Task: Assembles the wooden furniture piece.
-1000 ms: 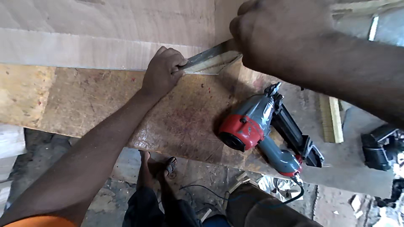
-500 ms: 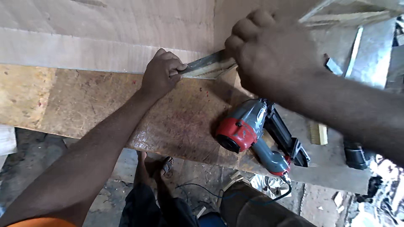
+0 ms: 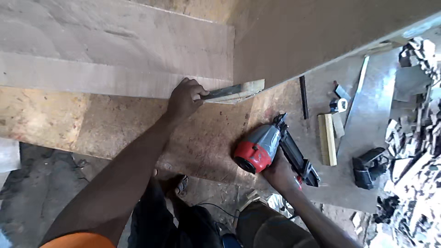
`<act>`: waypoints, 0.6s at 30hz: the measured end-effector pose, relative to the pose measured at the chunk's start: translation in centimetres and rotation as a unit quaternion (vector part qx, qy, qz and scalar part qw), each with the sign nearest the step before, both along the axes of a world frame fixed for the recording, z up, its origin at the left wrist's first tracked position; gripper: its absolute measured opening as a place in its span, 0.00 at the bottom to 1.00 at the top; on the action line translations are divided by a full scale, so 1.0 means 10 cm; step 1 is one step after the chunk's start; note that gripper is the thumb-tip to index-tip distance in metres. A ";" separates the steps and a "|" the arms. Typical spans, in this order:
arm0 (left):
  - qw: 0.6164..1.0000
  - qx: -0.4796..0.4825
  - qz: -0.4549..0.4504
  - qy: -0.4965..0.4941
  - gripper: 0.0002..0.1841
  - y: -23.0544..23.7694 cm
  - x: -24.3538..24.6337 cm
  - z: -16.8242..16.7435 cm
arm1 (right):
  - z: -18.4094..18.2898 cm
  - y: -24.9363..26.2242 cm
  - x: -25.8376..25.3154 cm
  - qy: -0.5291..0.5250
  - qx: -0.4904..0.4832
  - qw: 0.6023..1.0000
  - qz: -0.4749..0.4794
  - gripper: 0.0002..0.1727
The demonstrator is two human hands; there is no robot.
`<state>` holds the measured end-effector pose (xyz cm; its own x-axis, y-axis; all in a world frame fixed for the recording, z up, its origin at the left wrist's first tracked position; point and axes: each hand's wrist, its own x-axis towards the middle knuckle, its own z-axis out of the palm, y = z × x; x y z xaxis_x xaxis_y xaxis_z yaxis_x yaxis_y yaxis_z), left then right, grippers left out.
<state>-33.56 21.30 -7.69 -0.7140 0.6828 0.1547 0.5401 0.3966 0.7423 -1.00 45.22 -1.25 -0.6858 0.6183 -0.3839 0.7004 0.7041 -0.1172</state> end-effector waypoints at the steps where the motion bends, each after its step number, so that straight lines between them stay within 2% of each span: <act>1: 1.000 0.003 0.004 -0.006 0.11 0.01 -0.01 0.02 | -0.01 0.00 -0.06 -0.020 0.014 0.999 -0.020 0.50; 5: 1.000 -0.014 -0.001 -0.018 0.11 -0.01 -0.03 0.08 | -0.03 0.08 -0.12 -0.073 -0.004 0.996 -0.047 0.47; 7: 1.000 -0.010 -0.007 -0.018 0.13 -0.02 -0.04 0.10 | 0.10 0.05 -0.17 -0.078 -0.028 0.995 -0.056 0.45; 10: 0.999 -0.014 -0.011 -0.036 0.24 -0.01 -0.11 0.11 | 0.47 -0.18 -0.23 -0.071 -0.054 0.994 -0.058 0.43; 14: 0.994 -0.058 -0.020 -0.094 0.33 0.00 -0.18 0.16 | 1.31 -0.82 -0.12 -0.056 -0.120 0.988 -0.078 0.29; 16: 0.991 -0.075 -0.048 -0.101 0.33 -0.02 -0.27 0.16 | 1.79 -1.31 -0.45 -0.018 -0.207 0.972 -0.106 0.18; 18: 0.989 -0.087 -0.057 -0.101 0.32 -0.02 -0.32 0.15 | 2.05 -1.70 -1.31 -0.027 -0.345 0.935 -0.075 0.14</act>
